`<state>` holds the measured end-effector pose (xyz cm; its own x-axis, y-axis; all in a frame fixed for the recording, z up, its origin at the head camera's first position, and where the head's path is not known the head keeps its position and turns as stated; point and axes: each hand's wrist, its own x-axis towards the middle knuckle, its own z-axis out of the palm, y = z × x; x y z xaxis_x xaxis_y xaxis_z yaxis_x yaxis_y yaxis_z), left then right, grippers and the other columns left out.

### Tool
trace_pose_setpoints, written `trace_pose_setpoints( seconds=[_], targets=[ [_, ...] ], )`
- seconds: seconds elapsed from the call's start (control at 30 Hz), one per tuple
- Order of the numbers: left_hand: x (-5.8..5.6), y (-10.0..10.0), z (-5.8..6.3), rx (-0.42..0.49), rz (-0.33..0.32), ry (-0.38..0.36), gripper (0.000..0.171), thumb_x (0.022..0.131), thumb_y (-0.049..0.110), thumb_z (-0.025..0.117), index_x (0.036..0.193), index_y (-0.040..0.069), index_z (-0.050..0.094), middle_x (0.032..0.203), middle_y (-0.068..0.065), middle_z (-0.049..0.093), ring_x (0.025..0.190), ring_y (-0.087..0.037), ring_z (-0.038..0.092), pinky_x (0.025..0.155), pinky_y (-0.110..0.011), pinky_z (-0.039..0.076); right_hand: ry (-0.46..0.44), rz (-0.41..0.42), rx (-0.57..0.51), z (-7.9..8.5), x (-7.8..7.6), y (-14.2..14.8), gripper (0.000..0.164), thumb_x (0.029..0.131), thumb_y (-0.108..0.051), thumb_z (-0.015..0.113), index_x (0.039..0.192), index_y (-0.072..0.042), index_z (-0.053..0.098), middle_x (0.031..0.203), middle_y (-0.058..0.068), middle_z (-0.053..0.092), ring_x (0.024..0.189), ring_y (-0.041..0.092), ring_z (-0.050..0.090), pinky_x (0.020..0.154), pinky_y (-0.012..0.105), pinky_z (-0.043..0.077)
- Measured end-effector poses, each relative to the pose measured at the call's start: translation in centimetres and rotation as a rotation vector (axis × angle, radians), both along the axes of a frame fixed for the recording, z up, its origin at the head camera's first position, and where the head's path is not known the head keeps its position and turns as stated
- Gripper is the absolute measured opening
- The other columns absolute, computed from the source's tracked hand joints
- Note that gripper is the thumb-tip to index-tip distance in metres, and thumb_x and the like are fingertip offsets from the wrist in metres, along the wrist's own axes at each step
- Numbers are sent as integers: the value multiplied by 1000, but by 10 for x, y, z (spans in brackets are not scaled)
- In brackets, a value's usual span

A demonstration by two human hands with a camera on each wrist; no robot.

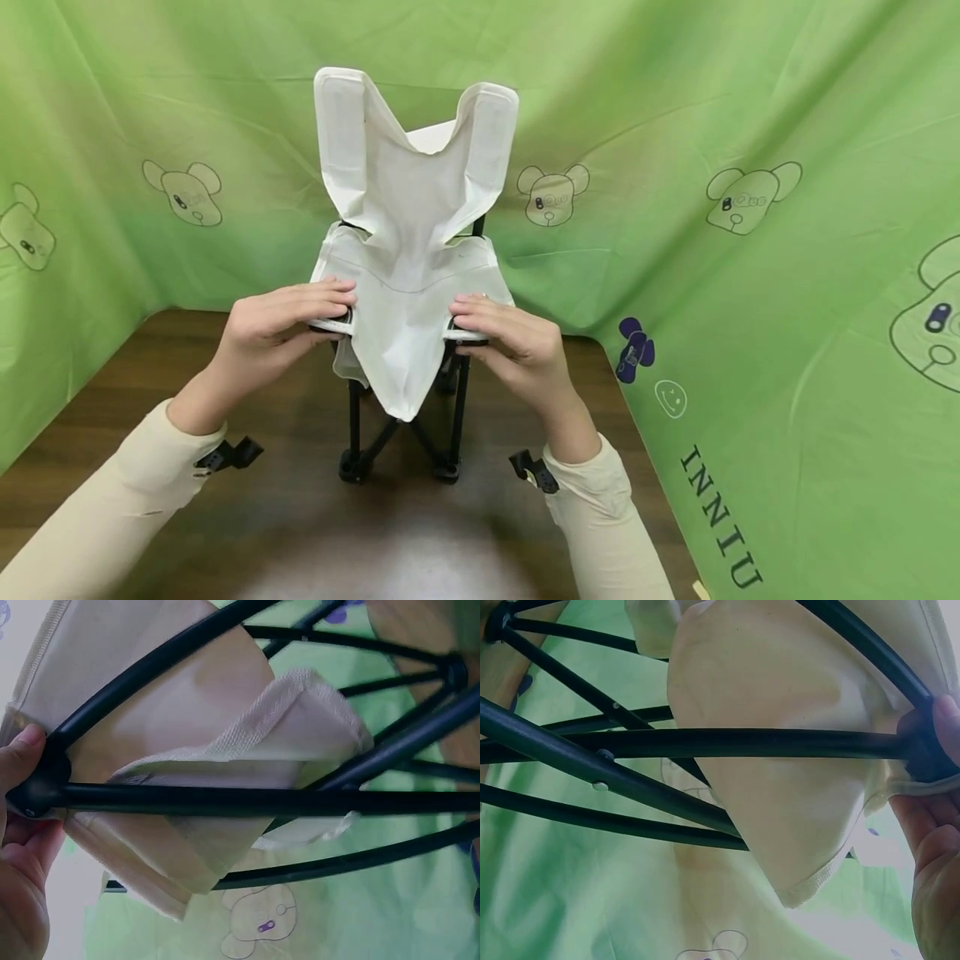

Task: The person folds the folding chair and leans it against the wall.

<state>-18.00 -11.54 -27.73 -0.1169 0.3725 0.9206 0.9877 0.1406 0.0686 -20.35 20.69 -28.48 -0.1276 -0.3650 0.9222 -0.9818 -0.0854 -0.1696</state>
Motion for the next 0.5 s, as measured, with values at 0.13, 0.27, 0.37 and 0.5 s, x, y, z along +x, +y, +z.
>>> trace_pose_setpoints(
  seconds=[0.13, 0.27, 0.37, 0.5],
  targets=[
    [-3, 1, 0, 39, -50, -40, 42, 67, -21, 83, 107, -8, 75, 111, -24, 75, 111, -38, 71, 104, -49, 52, -10, 20, 6, 2, -2, -3, 30, 76, 12, 83, 104, 16, 73, 111, 31, 72, 115, 36, 70, 104, 49, 53],
    [-5, 2, 0, 33, -54, -38, 42, 68, -20, 83, 107, -7, 75, 111, -23, 75, 111, -38, 71, 104, -49, 53, -19, 29, 2, 3, -2, -5, 37, 67, 22, 82, 103, 16, 73, 110, 31, 72, 114, 36, 70, 104, 50, 52],
    [-6, 3, 1, 18, -47, -37, 41, 69, -19, 83, 108, -7, 75, 113, -23, 75, 112, -38, 71, 104, -48, 53, -17, 20, -1, 2, -2, -5, 34, 71, 18, 82, 103, 15, 73, 110, 30, 73, 114, 36, 71, 103, 50, 52],
    [-8, 4, 3, 12, -42, -31, 40, 69, -18, 83, 107, -6, 76, 112, -22, 75, 111, -37, 71, 104, -47, 53, -14, 2, 0, 3, -3, -6, 29, 77, 10, 84, 105, 13, 74, 111, 28, 73, 114, 35, 71, 104, 50, 52]
  ],
)
